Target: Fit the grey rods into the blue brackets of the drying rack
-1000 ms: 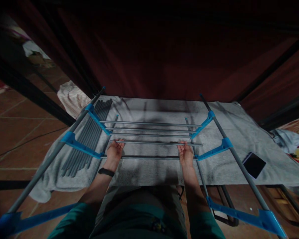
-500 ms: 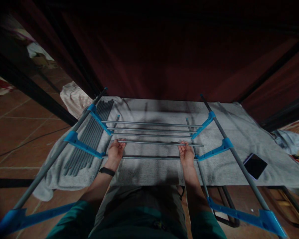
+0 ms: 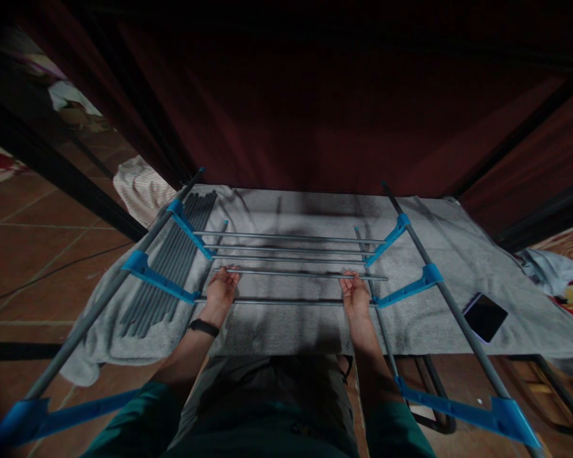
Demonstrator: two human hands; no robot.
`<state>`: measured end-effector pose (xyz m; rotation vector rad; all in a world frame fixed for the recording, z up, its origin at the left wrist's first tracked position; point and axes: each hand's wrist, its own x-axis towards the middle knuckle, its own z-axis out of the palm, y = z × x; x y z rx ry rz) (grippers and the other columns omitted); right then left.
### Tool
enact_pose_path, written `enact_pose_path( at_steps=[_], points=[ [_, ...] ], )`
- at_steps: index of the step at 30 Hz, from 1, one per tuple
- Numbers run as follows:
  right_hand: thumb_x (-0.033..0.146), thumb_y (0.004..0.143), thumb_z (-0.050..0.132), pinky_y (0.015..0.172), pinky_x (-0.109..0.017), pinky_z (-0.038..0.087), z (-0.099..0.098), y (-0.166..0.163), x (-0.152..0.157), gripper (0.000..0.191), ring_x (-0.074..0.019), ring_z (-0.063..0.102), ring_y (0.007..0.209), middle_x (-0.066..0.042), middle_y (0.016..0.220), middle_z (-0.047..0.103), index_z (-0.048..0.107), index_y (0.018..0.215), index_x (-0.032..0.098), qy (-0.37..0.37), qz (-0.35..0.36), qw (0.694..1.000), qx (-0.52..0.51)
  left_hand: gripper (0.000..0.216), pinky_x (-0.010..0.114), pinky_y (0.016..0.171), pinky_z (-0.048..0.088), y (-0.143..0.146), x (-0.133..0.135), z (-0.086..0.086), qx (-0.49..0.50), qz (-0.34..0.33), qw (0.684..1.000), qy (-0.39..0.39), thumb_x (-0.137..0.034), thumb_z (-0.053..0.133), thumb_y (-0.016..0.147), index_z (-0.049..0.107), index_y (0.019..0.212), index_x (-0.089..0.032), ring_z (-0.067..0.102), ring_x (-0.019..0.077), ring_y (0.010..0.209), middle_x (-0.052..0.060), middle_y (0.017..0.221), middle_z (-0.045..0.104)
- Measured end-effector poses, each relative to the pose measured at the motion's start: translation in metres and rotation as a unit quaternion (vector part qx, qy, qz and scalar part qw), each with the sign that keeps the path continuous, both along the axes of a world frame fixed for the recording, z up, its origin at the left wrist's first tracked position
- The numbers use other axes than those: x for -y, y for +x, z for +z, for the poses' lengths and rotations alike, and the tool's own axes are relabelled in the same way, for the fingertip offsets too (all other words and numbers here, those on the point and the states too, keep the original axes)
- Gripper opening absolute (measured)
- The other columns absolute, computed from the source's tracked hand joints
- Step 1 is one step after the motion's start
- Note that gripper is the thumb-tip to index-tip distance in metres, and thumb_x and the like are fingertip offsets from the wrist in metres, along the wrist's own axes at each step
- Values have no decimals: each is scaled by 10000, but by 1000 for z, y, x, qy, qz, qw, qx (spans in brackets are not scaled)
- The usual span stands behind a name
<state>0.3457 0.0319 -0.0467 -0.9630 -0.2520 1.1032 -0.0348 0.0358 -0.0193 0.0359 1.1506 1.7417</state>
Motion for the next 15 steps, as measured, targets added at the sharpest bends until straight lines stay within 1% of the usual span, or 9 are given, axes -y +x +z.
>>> enact_pose_path(
  at_steps=[5,15],
  points=[
    [202,816,696,829,-255,596,0,1,0,63,-113,698,819,17,892,718,653,858,219,-6,5,1000,-4,152,240,729,544,0,0,0,1,-3,1000,-1,-124,565,985,620,846,-153,649,98,658,22,772,676],
    [213,813,728,853,-259,595,0,2,1,103,-108,697,838,21,907,718,650,880,219,4,18,1000,7,162,267,761,565,1,2,4,8,-7,1000,-9,-126,576,979,628,827,-154,662,109,680,36,797,688]
  ],
)
